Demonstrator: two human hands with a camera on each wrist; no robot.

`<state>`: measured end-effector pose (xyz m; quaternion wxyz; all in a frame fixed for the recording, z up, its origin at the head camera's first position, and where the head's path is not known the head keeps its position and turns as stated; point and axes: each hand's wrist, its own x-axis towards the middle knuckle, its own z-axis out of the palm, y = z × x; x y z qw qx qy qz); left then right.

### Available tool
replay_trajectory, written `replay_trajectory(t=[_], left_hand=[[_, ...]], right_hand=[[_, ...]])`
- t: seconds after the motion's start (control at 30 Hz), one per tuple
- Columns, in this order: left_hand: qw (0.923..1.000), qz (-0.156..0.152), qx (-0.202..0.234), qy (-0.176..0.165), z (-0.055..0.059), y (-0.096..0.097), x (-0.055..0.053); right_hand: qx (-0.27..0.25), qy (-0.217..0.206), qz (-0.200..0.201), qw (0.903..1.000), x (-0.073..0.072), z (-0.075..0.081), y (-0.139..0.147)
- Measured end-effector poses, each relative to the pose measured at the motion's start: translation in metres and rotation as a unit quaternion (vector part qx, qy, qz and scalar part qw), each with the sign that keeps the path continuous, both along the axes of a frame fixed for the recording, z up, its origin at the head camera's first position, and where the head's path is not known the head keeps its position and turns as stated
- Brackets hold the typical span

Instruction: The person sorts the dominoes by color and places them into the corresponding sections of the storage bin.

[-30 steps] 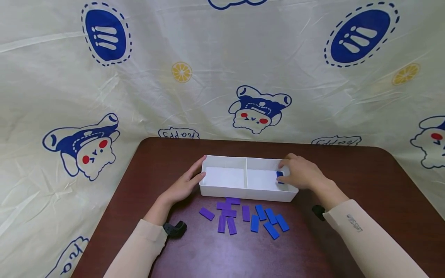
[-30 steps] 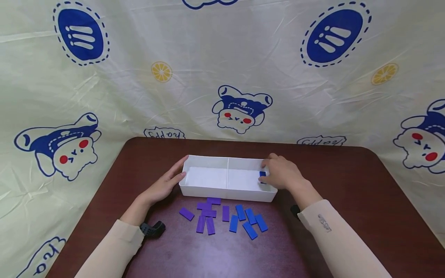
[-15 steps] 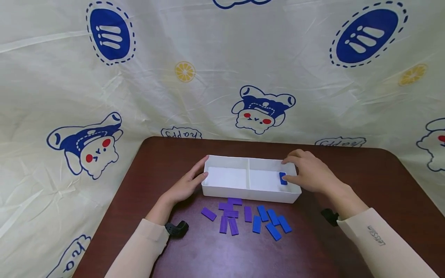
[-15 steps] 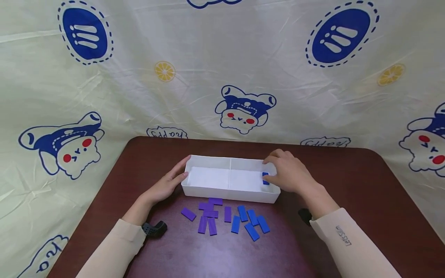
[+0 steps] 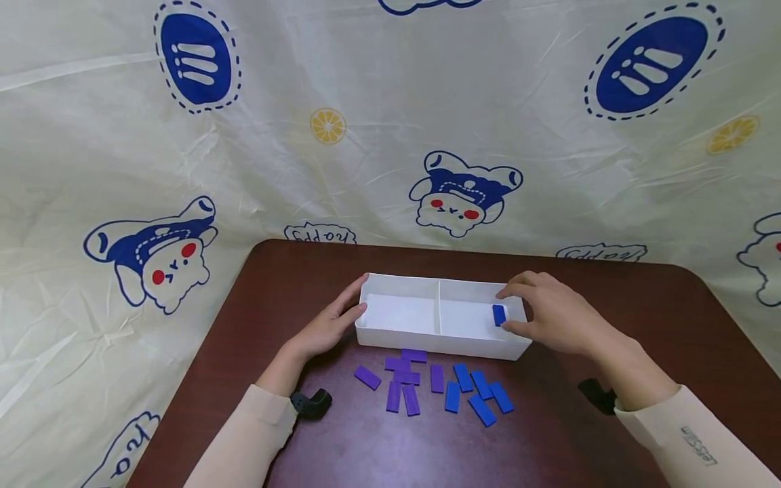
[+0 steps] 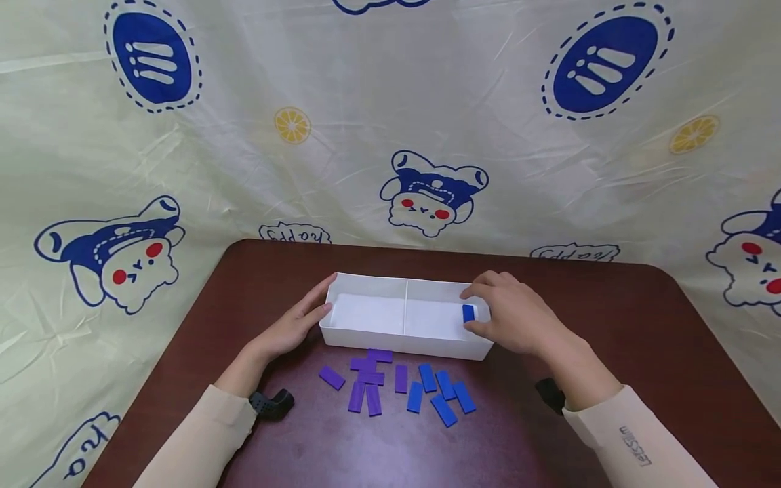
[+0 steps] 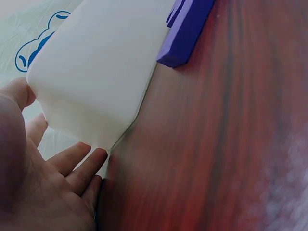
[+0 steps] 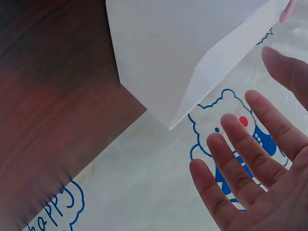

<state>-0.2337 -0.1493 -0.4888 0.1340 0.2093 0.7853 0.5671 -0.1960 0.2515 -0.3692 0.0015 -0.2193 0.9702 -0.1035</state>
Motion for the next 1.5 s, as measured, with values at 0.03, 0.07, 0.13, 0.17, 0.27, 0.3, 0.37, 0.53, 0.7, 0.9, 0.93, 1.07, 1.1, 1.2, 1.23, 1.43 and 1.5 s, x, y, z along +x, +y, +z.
replay_trajectory(t=[0.03, 0.07, 0.13, 0.17, 0.27, 0.3, 0.37, 0.53, 0.7, 0.9, 0.93, 1.07, 1.1, 1.2, 1.23, 1.43, 1.5], left_hand=[[1.0000, 0.000, 0.000, 0.000, 0.000, 0.000, 0.000], [1.0000, 0.000, 0.000, -0.001, -0.001, 0.000, 0.000], [1.0000, -0.001, -0.001, -0.001, -0.001, 0.001, 0.000], [1.0000, -0.001, -0.001, -0.001, -0.001, 0.001, 0.000], [1.0000, -0.003, -0.001, 0.001, -0.001, 0.001, 0.000], [1.0000, -0.003, -0.001, 0.004, -0.001, 0.001, -0.001], [1.0000, -0.003, 0.002, 0.006, 0.000, 0.001, -0.001], [1.0000, -0.002, 0.002, 0.004, 0.000, 0.000, -0.002], [1.0000, 0.000, 0.000, 0.006, 0.001, 0.000, -0.002], [1.0000, -0.001, 0.003, 0.001, 0.001, -0.001, -0.002], [1.0000, -0.001, 0.003, 0.001, 0.001, -0.001, -0.002], [1.0000, -0.001, 0.005, 0.000, 0.001, 0.000, -0.001], [1.0000, -0.001, 0.005, 0.001, 0.001, 0.000, -0.001], [1.0000, 0.000, 0.005, 0.001, 0.001, 0.000, -0.001], [1.0000, 0.000, 0.004, 0.001, 0.001, 0.000, -0.001], [1.0000, -0.002, 0.006, 0.002, 0.001, 0.001, -0.001], [1.0000, -0.003, 0.007, 0.002, 0.001, 0.001, -0.002]], right_hand=[[0.001, 0.000, 0.003, 1.0000, 0.002, 0.001, 0.000], [0.002, 0.000, 0.005, 1.0000, 0.004, 0.001, 0.000], [0.005, 0.001, 0.012, 0.9999, 0.009, 0.002, 0.000], [0.008, 0.001, 0.015, 0.9999, 0.010, 0.002, 0.000], [0.016, 0.003, 0.021, 0.9996, 0.016, 0.002, 0.000], [0.019, 0.004, 0.024, 0.9995, 0.018, 0.003, 0.000], [0.022, 0.004, 0.028, 0.9994, 0.022, 0.003, 0.000], [0.021, -0.009, 0.043, 0.9988, 0.031, 0.006, -0.001], [0.018, -0.044, 0.057, 0.9972, 0.040, 0.005, -0.003], [0.023, -0.082, 0.075, 0.9935, 0.048, -0.001, -0.006], [0.027, -0.088, 0.075, 0.9930, 0.050, -0.003, -0.006], [0.035, -0.109, 0.074, 0.9907, 0.054, -0.011, -0.008], [0.036, -0.113, 0.073, 0.9902, 0.055, -0.013, -0.008], [0.036, -0.128, 0.071, 0.9886, 0.057, -0.022, -0.009], [0.035, -0.131, 0.072, 0.9881, 0.058, -0.024, -0.010], [0.042, -0.136, 0.079, 0.9867, 0.059, -0.036, -0.009], [0.048, -0.136, 0.077, 0.9866, 0.059, -0.039, -0.010]])
